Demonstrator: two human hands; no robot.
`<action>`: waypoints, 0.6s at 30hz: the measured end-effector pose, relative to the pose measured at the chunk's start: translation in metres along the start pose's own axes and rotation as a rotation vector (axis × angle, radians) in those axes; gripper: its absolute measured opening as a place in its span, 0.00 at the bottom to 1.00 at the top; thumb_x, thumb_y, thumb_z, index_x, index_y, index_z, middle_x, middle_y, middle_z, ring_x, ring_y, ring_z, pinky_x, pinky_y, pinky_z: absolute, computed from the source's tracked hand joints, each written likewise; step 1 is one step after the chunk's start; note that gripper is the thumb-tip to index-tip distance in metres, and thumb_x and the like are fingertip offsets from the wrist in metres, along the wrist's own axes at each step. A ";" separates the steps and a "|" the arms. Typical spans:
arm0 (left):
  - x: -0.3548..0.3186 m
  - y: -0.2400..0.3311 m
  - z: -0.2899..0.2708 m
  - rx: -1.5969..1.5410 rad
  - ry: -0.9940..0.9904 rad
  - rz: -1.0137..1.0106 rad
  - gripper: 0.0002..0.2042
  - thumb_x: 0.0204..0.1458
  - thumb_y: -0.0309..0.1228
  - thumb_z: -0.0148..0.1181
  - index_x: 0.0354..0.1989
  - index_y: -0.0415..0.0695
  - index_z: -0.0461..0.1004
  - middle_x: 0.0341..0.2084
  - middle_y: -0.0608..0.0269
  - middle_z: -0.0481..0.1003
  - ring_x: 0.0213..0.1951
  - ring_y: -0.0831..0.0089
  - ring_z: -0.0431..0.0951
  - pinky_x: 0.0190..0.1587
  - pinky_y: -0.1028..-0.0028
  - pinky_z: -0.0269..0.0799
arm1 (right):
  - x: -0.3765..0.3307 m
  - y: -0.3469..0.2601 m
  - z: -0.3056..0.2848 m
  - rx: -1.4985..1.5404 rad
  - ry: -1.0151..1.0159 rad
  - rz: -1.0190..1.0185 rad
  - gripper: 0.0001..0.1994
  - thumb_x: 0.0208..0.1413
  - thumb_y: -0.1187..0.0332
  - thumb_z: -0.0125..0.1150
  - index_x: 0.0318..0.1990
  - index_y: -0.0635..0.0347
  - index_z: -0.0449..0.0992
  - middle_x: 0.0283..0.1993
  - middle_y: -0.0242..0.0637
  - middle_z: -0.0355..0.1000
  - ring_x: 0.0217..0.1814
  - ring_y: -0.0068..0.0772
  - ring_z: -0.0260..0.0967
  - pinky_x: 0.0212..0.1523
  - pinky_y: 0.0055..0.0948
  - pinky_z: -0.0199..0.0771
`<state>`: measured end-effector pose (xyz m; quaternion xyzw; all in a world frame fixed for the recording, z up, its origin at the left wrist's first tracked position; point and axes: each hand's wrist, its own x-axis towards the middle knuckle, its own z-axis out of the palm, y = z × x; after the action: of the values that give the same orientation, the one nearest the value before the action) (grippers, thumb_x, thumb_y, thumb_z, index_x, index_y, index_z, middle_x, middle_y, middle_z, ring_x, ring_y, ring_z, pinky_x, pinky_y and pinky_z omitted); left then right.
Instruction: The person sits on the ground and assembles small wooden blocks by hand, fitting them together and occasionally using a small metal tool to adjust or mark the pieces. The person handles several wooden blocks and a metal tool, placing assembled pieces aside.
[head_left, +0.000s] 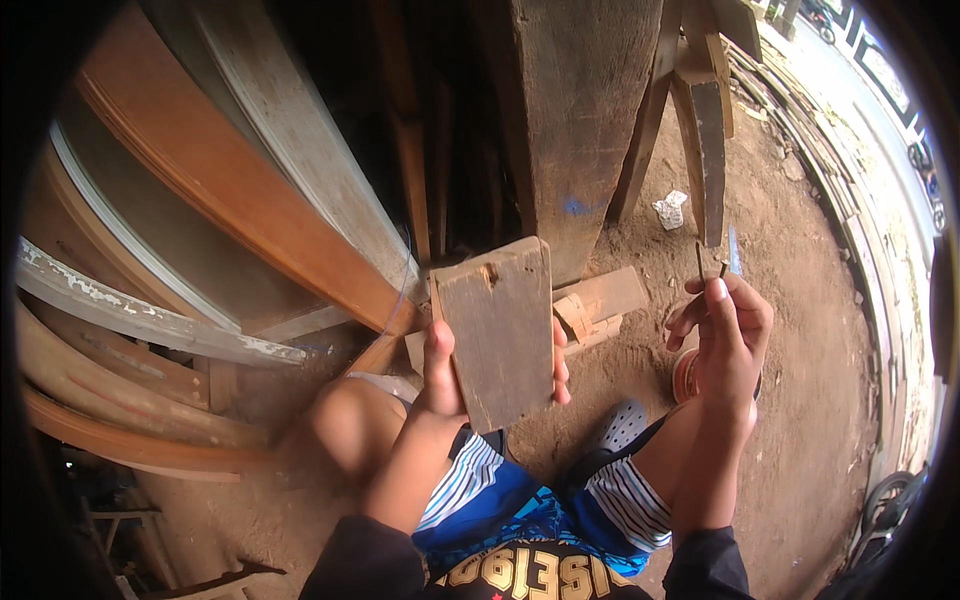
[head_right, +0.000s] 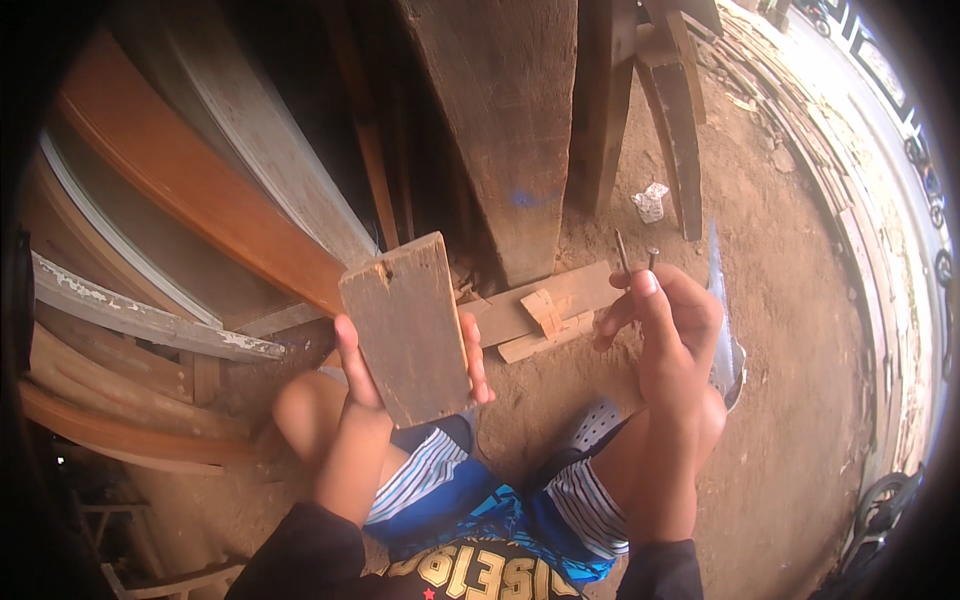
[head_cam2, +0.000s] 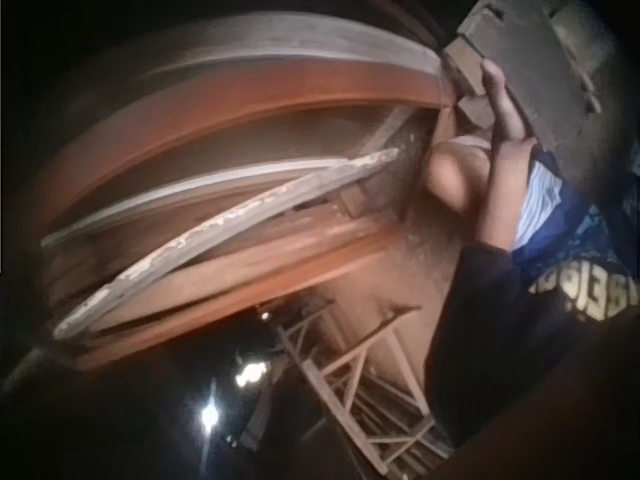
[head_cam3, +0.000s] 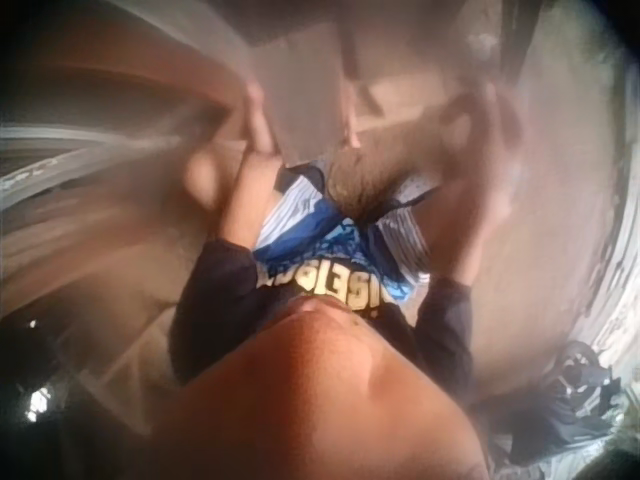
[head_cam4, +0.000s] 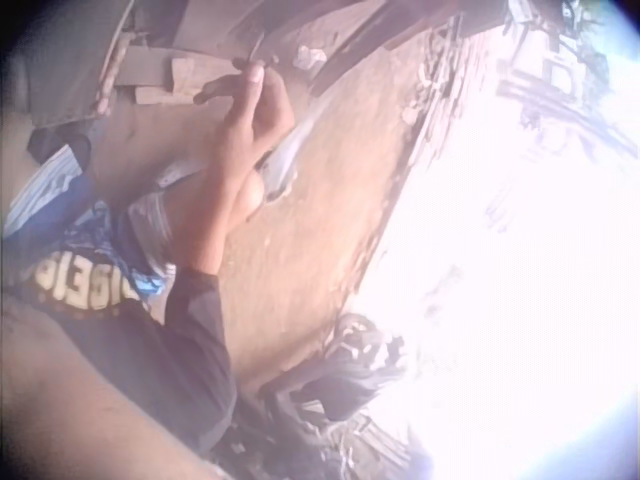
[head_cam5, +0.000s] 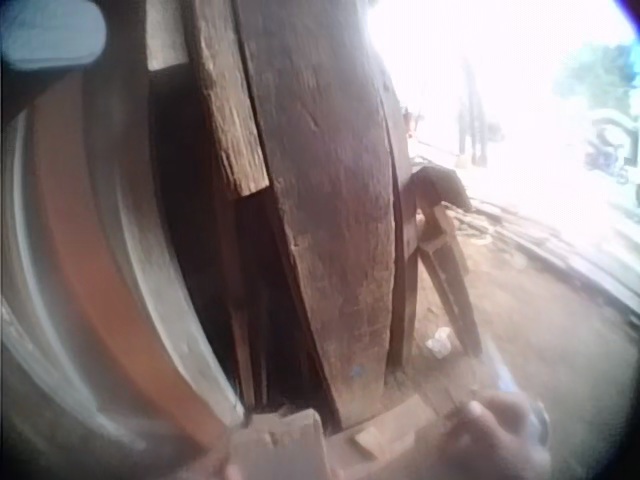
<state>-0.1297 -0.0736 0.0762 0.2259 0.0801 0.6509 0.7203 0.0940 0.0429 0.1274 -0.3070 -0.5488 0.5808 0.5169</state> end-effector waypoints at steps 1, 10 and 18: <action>-0.001 0.000 0.003 0.015 -0.013 0.007 0.57 0.39 0.78 0.46 0.57 0.29 0.60 0.45 0.41 0.71 0.42 0.45 0.77 0.44 0.46 0.73 | 0.002 -0.002 0.001 0.004 0.002 -0.010 0.14 0.64 0.68 0.51 0.36 0.74 0.74 0.19 0.39 0.72 0.18 0.27 0.70 0.22 0.23 0.69; -0.011 -0.002 0.024 0.014 -0.123 -0.140 0.54 0.35 0.65 0.68 0.61 0.30 0.58 0.51 0.45 0.69 0.46 0.53 0.76 0.49 0.57 0.73 | 0.001 -0.006 0.010 -0.010 -0.011 -0.030 0.13 0.64 0.68 0.52 0.36 0.74 0.74 0.19 0.39 0.73 0.18 0.28 0.70 0.24 0.24 0.69; -0.012 -0.004 0.020 -0.020 -0.150 -0.146 0.54 0.36 0.66 0.67 0.61 0.30 0.58 0.50 0.45 0.69 0.47 0.53 0.76 0.50 0.58 0.73 | 0.001 -0.002 0.014 -0.059 -0.019 0.015 0.13 0.64 0.68 0.53 0.36 0.74 0.74 0.19 0.38 0.73 0.19 0.27 0.70 0.27 0.22 0.66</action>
<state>-0.1193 -0.0902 0.0897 0.2605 0.0355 0.5788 0.7719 0.0811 0.0386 0.1325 -0.3208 -0.5682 0.5710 0.4981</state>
